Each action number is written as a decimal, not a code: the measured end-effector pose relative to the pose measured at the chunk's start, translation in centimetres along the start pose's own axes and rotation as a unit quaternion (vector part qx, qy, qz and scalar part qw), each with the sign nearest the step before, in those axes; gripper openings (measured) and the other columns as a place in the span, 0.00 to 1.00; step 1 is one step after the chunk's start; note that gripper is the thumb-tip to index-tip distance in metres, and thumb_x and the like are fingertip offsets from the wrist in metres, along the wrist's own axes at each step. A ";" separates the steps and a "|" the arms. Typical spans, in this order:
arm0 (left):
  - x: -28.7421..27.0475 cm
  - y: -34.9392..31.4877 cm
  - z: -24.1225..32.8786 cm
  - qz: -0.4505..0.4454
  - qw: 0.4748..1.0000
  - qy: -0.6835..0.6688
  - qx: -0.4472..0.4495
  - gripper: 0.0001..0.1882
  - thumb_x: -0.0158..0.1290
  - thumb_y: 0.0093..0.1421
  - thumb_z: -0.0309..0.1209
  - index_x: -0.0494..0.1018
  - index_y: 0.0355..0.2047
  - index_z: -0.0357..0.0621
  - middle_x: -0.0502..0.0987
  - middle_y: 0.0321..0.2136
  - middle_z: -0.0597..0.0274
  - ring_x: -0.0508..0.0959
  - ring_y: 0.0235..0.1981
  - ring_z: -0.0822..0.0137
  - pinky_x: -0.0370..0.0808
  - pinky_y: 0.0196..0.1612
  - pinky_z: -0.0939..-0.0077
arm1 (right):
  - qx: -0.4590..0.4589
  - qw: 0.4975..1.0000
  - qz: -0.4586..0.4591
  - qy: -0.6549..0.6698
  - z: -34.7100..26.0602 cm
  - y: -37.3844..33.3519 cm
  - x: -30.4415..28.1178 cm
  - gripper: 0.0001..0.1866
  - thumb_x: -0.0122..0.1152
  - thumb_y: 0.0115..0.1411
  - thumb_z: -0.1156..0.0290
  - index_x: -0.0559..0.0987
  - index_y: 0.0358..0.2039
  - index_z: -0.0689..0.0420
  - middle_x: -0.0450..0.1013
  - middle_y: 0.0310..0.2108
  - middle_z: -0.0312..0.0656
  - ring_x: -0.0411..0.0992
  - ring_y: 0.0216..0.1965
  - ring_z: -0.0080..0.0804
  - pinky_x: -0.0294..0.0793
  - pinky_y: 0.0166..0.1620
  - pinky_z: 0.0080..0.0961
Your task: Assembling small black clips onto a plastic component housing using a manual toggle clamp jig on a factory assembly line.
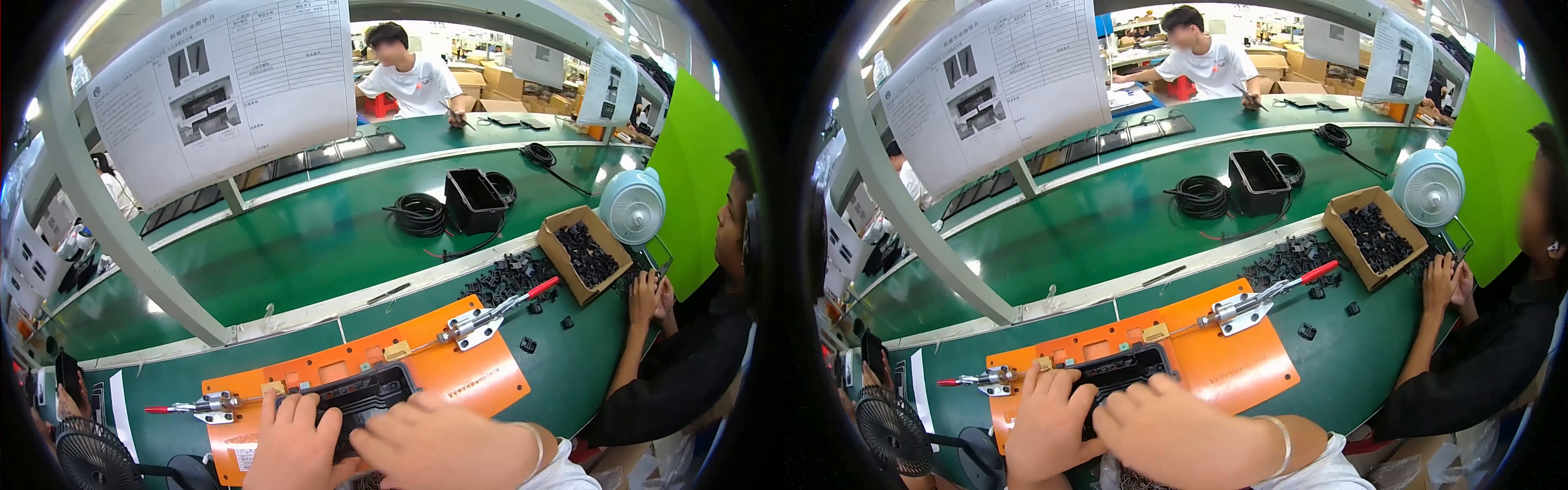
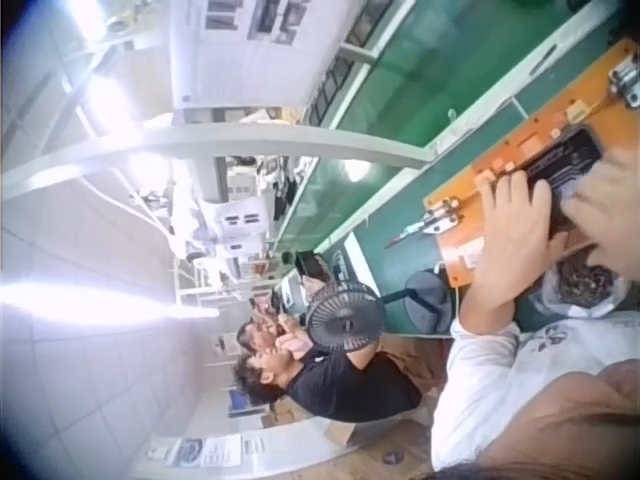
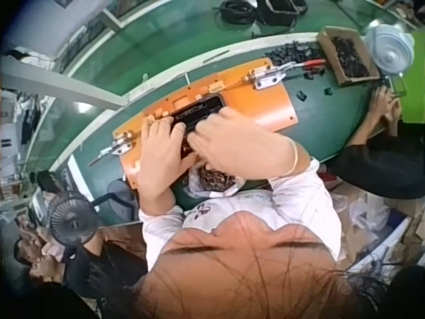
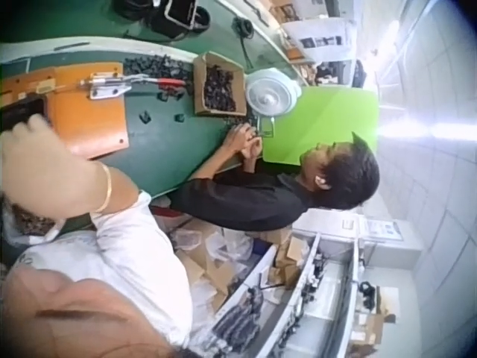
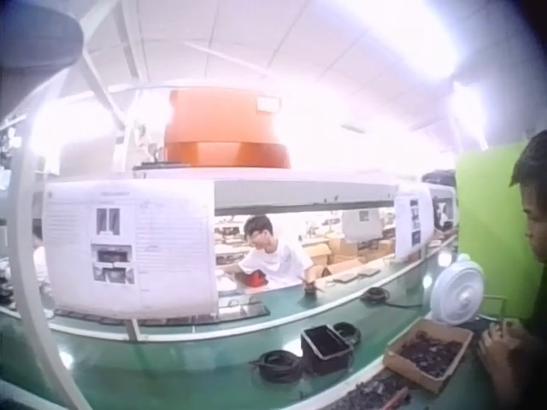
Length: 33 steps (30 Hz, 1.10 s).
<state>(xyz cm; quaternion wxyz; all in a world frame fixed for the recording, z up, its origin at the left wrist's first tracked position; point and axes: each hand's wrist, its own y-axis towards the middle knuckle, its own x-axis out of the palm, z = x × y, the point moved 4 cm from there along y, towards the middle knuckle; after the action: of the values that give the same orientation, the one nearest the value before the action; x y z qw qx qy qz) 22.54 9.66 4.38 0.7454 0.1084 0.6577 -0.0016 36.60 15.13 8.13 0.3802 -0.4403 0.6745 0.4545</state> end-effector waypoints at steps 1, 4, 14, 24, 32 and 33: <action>0.0 -0.3 -0.2 -0.018 1.000 0.011 -0.008 0.26 0.64 0.37 0.41 0.72 0.37 0.43 0.70 0.38 0.52 0.71 0.44 0.49 0.57 0.58 0.42 | 0.039 0.994 -0.098 0.001 1.0 -0.2 0.3 0.20 0.63 0.54 0.62 0.72 0.44 0.60 0.72 0.37 0.43 0.72 0.41 0.37 0.70 0.42 0.31; 0.2 -0.6 0.2 -0.029 0.999 0.027 -0.011 0.29 0.66 0.37 0.44 0.71 0.36 0.42 0.70 0.38 0.52 0.71 0.44 0.50 0.57 0.58 0.42 | 0.105 0.984 0.139 -0.044 3.9 -2.6 -3.6 0.24 0.69 0.48 0.65 0.74 0.44 0.61 0.73 0.32 0.43 0.74 0.36 0.40 0.72 0.38 0.32; 0.5 -0.8 0.7 -0.002 0.999 0.041 0.030 0.21 0.62 0.41 0.39 0.68 0.31 0.40 0.70 0.33 0.48 0.72 0.43 0.49 0.56 0.58 0.41 | 0.543 0.740 0.393 -0.052 22.3 -17.1 -1.7 0.05 0.60 0.56 0.75 0.77 0.31 0.64 0.75 0.22 0.45 0.74 0.24 0.34 0.72 0.31 0.31; 1.1 -0.9 0.5 -0.004 0.998 0.056 0.031 0.21 0.62 0.40 0.37 0.69 0.32 0.39 0.69 0.33 0.49 0.71 0.43 0.49 0.58 0.58 0.40 | 0.547 0.735 0.386 -0.107 25.3 -19.5 4.5 0.23 0.69 0.49 0.62 0.75 0.44 0.57 0.71 0.50 0.50 0.68 0.52 0.49 0.68 0.50 0.42; 1.0 -0.8 1.0 0.003 0.997 0.057 0.043 0.23 0.62 0.39 0.36 0.69 0.34 0.38 0.67 0.31 0.51 0.71 0.41 0.50 0.57 0.58 0.41 | 0.613 0.776 0.108 -0.100 26.2 -16.7 6.9 0.38 0.62 0.53 0.46 0.63 0.63 0.40 0.45 0.69 0.40 0.39 0.70 0.45 0.42 0.58 0.75; 1.0 -0.7 1.0 0.001 0.997 0.056 0.046 0.23 0.62 0.39 0.36 0.69 0.34 0.38 0.67 0.31 0.51 0.71 0.41 0.50 0.57 0.58 0.41 | 0.615 0.774 0.108 -0.100 25.7 -16.8 6.5 0.38 0.62 0.53 0.46 0.63 0.63 0.40 0.45 0.69 0.40 0.39 0.70 0.45 0.42 0.58 0.75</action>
<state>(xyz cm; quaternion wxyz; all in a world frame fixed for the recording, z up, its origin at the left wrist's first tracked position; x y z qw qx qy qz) 23.53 8.91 3.36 0.7019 0.1432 0.6973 -0.0246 53.23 34.55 -10.11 0.5834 0.0114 0.8118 0.0219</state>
